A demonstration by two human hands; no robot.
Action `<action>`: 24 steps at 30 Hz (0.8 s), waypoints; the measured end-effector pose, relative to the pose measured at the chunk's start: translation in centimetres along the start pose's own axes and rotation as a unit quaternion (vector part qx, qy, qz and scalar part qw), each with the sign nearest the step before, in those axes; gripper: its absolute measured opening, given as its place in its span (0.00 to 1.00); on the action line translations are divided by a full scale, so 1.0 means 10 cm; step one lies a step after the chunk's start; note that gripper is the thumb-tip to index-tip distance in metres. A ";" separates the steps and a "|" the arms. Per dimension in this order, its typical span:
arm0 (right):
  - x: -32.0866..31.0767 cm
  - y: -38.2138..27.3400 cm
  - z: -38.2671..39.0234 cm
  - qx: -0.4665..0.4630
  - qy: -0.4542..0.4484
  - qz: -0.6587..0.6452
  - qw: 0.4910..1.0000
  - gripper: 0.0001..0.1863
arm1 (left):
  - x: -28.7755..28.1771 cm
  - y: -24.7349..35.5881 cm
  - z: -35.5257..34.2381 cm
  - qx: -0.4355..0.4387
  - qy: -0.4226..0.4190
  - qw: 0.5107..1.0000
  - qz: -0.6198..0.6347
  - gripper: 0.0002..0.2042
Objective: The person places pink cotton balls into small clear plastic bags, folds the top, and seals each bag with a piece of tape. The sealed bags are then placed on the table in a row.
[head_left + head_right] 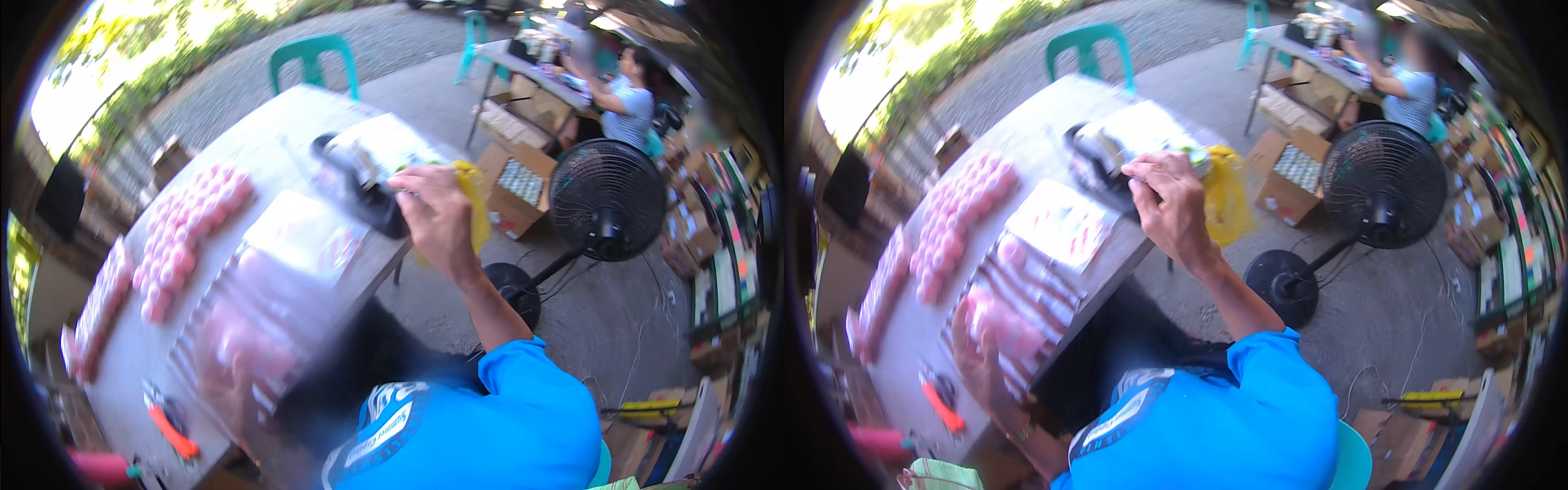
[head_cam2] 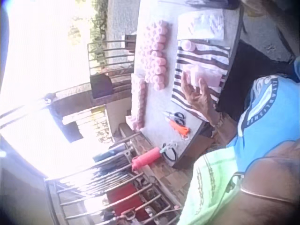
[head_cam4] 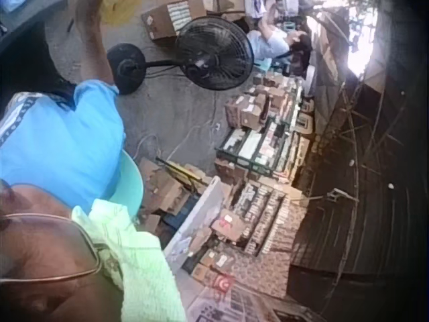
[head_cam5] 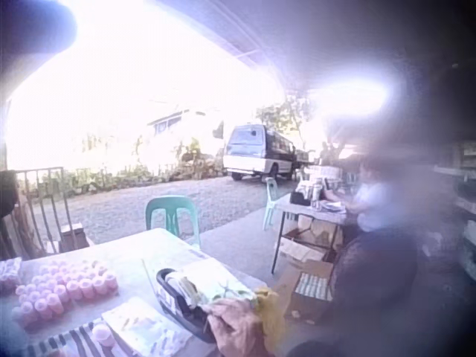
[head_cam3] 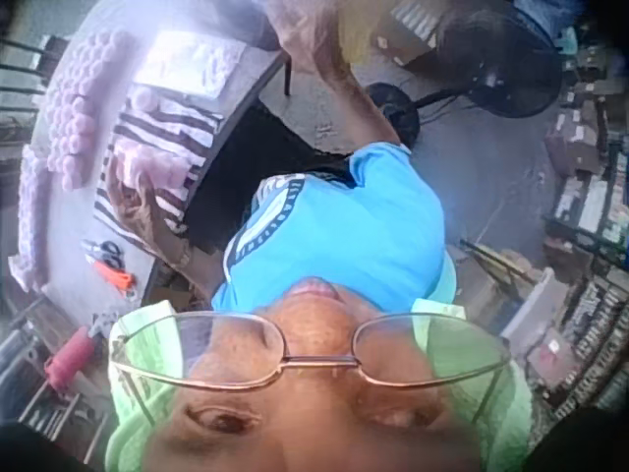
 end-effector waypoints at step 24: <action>0.15 0.71 -0.43 0.349 -0.275 -0.275 0.853 0.15 | 0.18 -0.11 -0.24 0.022 0.000 1.000 -0.001 0.23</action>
Point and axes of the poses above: each hand's wrist, its own z-axis away from the middle knuckle, its own x-axis out of the palm, y = z × x, the point moved 3 cm from there along -z, towards the middle knuckle, and after that the axes turned 13 degrees about x, right-handed, at the moved point
